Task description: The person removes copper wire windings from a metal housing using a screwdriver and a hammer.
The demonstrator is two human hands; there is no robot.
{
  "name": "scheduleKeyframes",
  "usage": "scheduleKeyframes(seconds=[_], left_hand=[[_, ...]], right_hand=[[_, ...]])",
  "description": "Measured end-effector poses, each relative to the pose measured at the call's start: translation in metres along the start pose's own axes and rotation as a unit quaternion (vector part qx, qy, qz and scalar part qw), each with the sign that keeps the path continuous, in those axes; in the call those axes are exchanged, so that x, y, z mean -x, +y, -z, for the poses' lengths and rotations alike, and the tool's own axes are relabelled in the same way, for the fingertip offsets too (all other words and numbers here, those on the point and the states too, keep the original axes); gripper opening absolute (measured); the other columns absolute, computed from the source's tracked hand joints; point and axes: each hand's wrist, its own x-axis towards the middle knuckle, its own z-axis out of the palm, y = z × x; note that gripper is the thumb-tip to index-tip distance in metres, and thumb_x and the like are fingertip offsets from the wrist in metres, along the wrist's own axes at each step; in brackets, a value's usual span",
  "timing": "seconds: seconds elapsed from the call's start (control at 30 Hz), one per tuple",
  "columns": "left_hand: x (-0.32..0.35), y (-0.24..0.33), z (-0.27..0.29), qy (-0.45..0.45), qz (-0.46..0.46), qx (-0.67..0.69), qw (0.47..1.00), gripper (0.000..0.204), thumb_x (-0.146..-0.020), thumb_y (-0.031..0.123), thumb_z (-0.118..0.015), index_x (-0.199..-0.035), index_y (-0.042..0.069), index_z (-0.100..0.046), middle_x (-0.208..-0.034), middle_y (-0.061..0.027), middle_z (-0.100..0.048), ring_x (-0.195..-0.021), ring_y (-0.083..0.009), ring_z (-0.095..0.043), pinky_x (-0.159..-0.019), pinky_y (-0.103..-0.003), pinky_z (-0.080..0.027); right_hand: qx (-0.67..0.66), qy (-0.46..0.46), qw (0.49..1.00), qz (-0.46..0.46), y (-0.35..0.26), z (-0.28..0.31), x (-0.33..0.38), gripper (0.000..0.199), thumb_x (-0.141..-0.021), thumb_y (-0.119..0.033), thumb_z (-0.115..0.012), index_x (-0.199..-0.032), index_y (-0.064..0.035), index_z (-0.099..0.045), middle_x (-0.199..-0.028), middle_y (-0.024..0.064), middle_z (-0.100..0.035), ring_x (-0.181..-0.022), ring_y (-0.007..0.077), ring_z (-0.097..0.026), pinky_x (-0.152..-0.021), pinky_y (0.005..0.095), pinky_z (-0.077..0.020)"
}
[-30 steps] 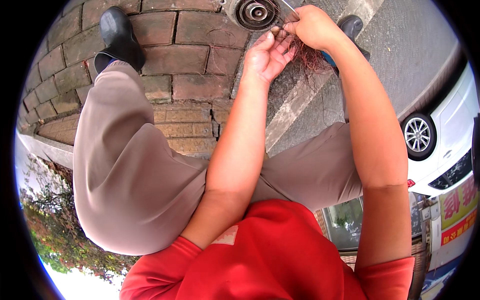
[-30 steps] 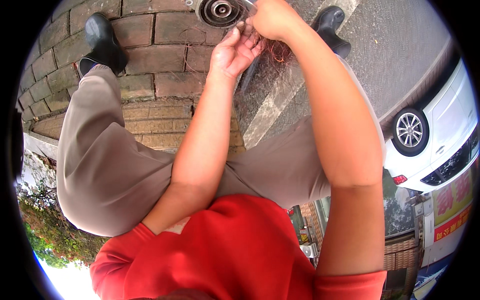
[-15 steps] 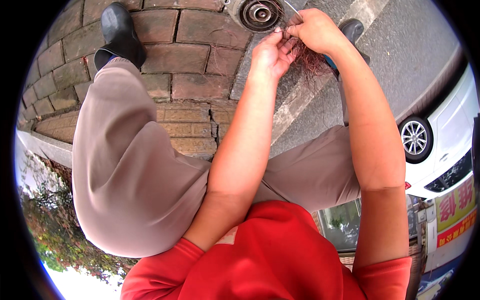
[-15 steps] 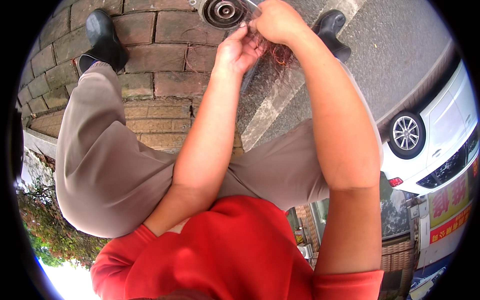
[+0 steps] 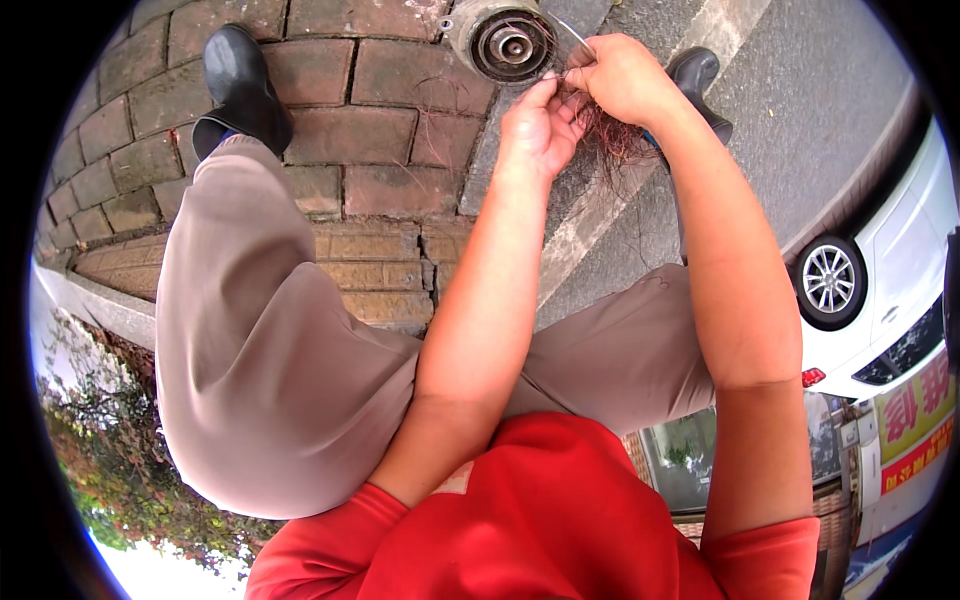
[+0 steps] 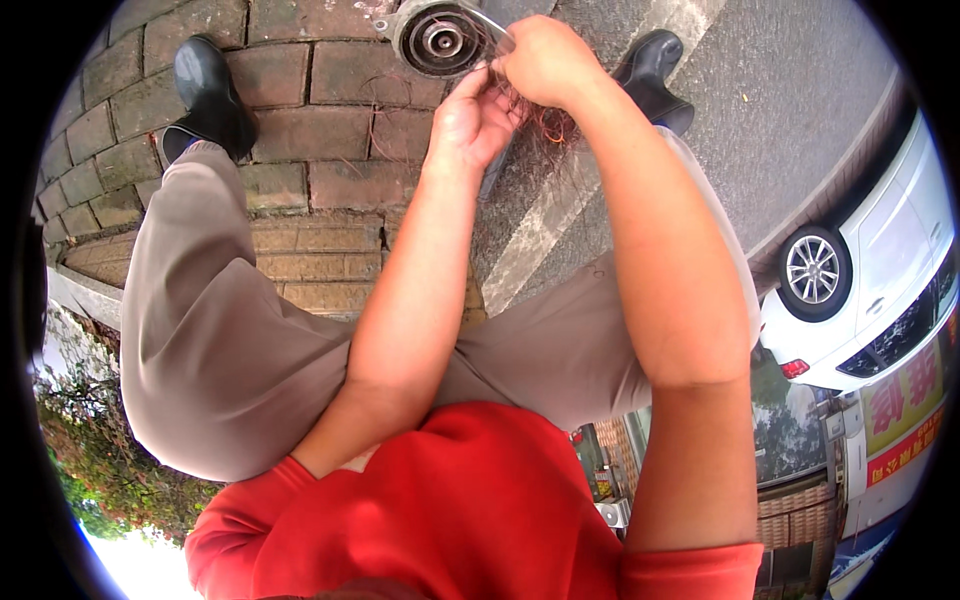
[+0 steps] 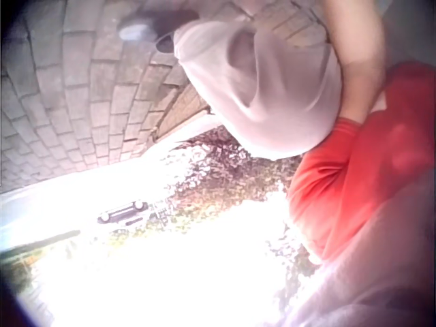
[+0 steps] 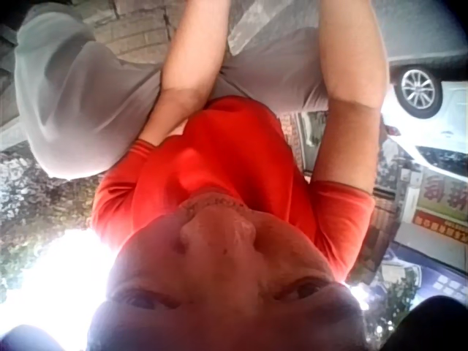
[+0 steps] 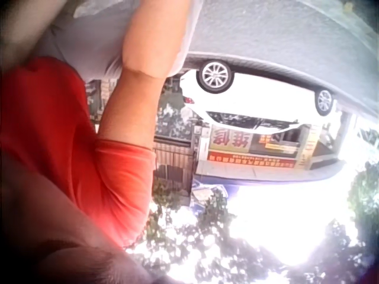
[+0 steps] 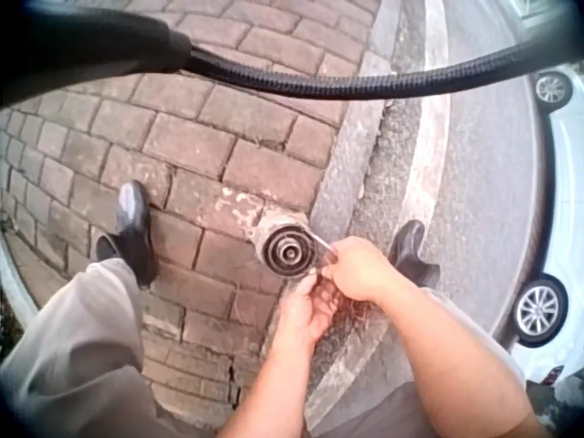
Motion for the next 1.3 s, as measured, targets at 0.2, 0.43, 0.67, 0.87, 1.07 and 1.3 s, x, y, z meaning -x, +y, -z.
scheduleKeyframes(seconds=[0.2, 0.43, 0.67, 0.87, 1.07, 1.3], left_hand=[[0.005, 0.003, 0.0, -0.01, -0.006, -0.004, 1.0, 0.02, -0.099, 0.024, -0.052, -0.107, 0.008, -0.06, -0.105, -0.0058, -0.064, -0.101, -0.0208, -0.059, -0.089, -0.04, -0.046], [0.007, 0.007, 0.003, -0.023, -0.024, -0.001, 0.999, 0.013, -0.098, 0.017, -0.053, -0.101, 0.006, -0.059, -0.092, -0.0054, -0.065, -0.087, -0.0204, -0.062, -0.076, -0.043, -0.052], [0.002, 0.016, 0.016, -0.043, -0.012, -0.023, 0.999, 0.009, -0.096, 0.011, -0.053, -0.094, 0.005, -0.059, -0.085, -0.0057, -0.064, -0.08, -0.02, -0.063, -0.072, -0.043, -0.054], [0.001, 0.013, 0.024, -0.072, -0.01, -0.007, 0.997, 0.014, -0.094, 0.012, -0.052, -0.098, 0.003, -0.062, -0.091, -0.0078, -0.067, -0.088, -0.0207, -0.063, -0.081, -0.043, -0.052], [0.003, 0.011, 0.007, 0.008, -0.013, -0.078, 0.997, 0.012, -0.093, 0.01, -0.056, -0.099, 0.002, -0.061, -0.093, -0.0086, -0.066, -0.086, -0.0213, -0.065, -0.074, -0.039, -0.055], [0.008, 0.021, 0.015, 0.038, -0.009, -0.119, 0.992, 0.012, -0.089, 0.009, -0.064, -0.097, 0.001, -0.059, -0.09, -0.0076, -0.064, -0.075, -0.0192, -0.065, -0.064, -0.036, -0.056]], right_hand=[[-0.041, 0.001, 0.999, -0.005, 0.002, -0.002, 0.001, 0.022, -0.08, -0.018, -0.069, -0.092, 0.0008, -0.069, -0.088, 0.0217, -0.069, -0.086, 0.035, -0.067, -0.078, 0.0427, -0.0511], [-0.023, 0.008, 0.999, -0.028, -0.006, -0.002, 0.004, 0.019, -0.084, -0.014, -0.066, -0.093, 0.0013, -0.068, -0.089, 0.0213, -0.069, -0.087, 0.0353, -0.067, -0.079, 0.0427, -0.0502], [-0.036, -0.001, 0.998, -0.056, -0.003, -0.001, 0.0, 0.021, -0.083, -0.016, -0.067, -0.096, 0.0009, -0.069, -0.091, 0.0214, -0.069, -0.09, 0.0361, -0.066, -0.081, 0.0426, -0.0497], [-0.033, 0.01, 0.998, -0.048, 0.0, -0.003, -0.001, 0.022, -0.083, -0.017, -0.068, -0.095, 0.0009, -0.069, -0.09, 0.0211, -0.069, -0.09, 0.0348, -0.067, -0.081, 0.0418, -0.0501], [-0.038, 0.026, 0.998, -0.048, -0.005, 0.008, 0.002, 0.035, -0.082, -0.026, -0.071, -0.101, 0.0031, -0.067, -0.093, 0.0214, -0.069, -0.092, 0.0328, -0.068, -0.083, 0.0406, -0.0505], [0.056, 0.216, 0.975, 0.014, -0.057, 0.052, 0.034, 0.051, -0.098, -0.047, -0.047, -0.099, 0.0025, -0.061, -0.089, 0.0267, -0.065, -0.091, 0.0449, -0.062, -0.08, 0.0496, -0.0478]])
